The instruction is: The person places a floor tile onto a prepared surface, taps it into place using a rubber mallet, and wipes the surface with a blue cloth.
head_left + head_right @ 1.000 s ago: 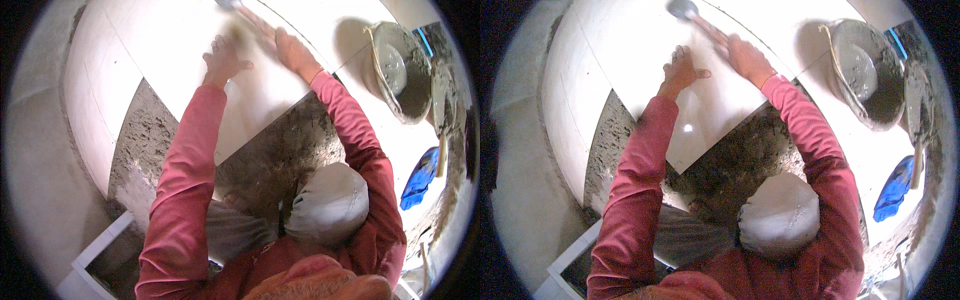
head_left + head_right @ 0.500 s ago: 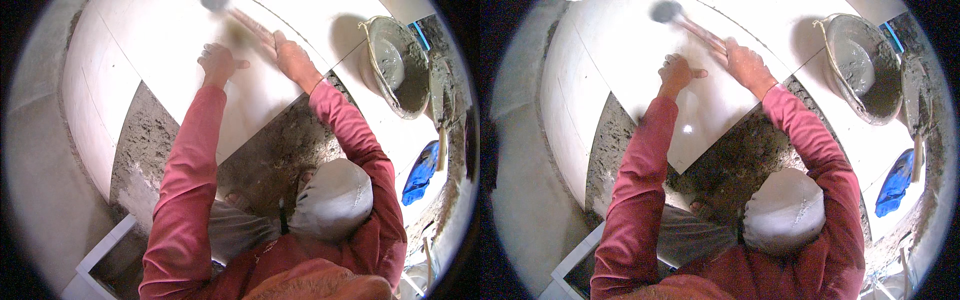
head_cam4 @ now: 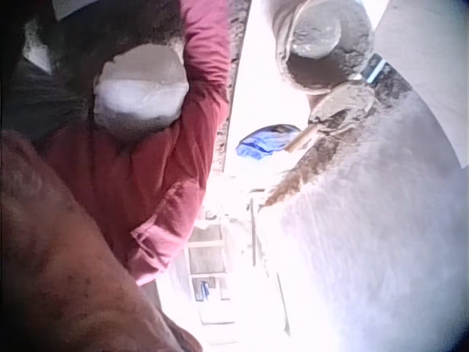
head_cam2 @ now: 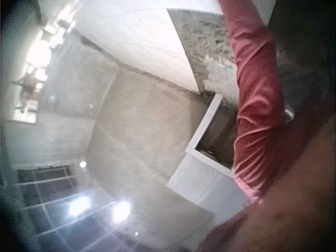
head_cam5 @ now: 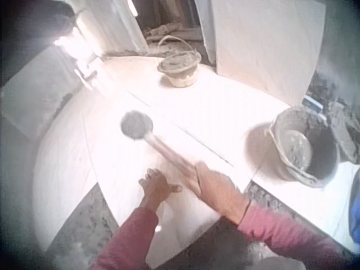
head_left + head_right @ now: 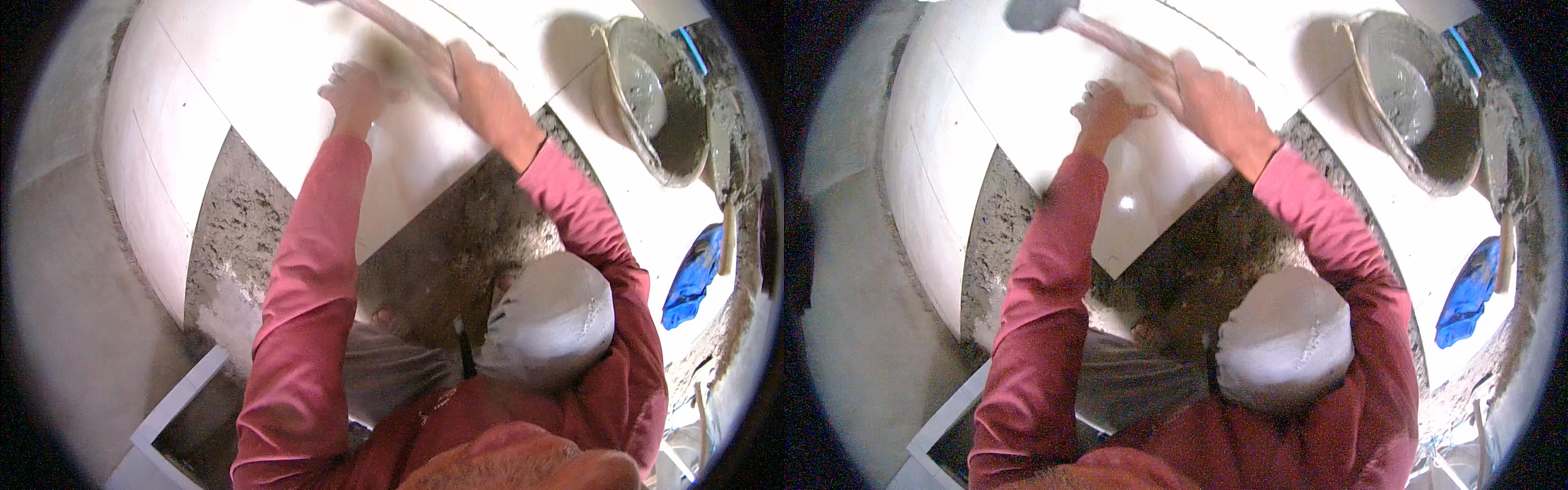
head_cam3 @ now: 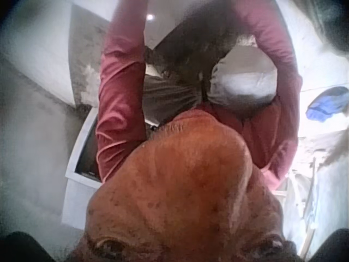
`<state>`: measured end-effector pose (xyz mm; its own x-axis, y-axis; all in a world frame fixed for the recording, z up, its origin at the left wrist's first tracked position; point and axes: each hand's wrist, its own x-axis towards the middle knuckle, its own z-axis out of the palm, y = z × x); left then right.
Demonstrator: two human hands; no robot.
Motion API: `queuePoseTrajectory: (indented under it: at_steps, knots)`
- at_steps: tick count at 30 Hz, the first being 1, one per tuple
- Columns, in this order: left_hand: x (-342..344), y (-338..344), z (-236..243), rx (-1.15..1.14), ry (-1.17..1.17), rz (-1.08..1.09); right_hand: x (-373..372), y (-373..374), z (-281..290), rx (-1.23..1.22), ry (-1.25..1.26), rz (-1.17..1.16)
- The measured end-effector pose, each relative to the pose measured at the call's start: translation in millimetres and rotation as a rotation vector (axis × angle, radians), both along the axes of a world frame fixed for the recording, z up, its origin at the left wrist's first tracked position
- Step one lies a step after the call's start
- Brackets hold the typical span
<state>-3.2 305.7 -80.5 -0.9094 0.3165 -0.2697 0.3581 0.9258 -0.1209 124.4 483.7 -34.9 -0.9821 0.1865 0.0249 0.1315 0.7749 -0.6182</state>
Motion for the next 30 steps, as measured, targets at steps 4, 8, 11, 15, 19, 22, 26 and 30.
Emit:
queuePoseTrajectory:
  at_steps: [4, 8, 11, 15, 19, 22, 26, 30]
  knots:
    - [0, -1, -2, -0.021, -0.076, 0.037, 1, 3, 11, -0.024, -0.163, 0.000]
    - [-2, -2, -4, -0.038, -0.069, 0.021, 4, 0, 12, -0.008, 0.099, 0.010]
    - [-2, -2, -5, -0.021, -0.053, 0.036, 9, -1, 7, -0.045, 0.016, 0.013]
    - [-2, 0, -2, 0.012, -0.033, 0.033, 19, 9, 9, -0.058, -0.092, 0.000]
    - [-7, 1, 4, 0.012, -0.159, 0.040, 46, 11, 14, -0.243, -0.232, -0.017]
    - [-9, -1, 0, 0.021, -0.226, 0.030, 62, -3, 1, -0.534, -0.109, 0.051]
    - [0, -9, -14, 0.047, -0.016, 0.008, 38, -20, -31, -0.795, -0.116, 0.039]
    - [3, -11, -16, 0.020, 0.005, -0.030, -32, -21, -44, -0.949, 0.032, 0.054]
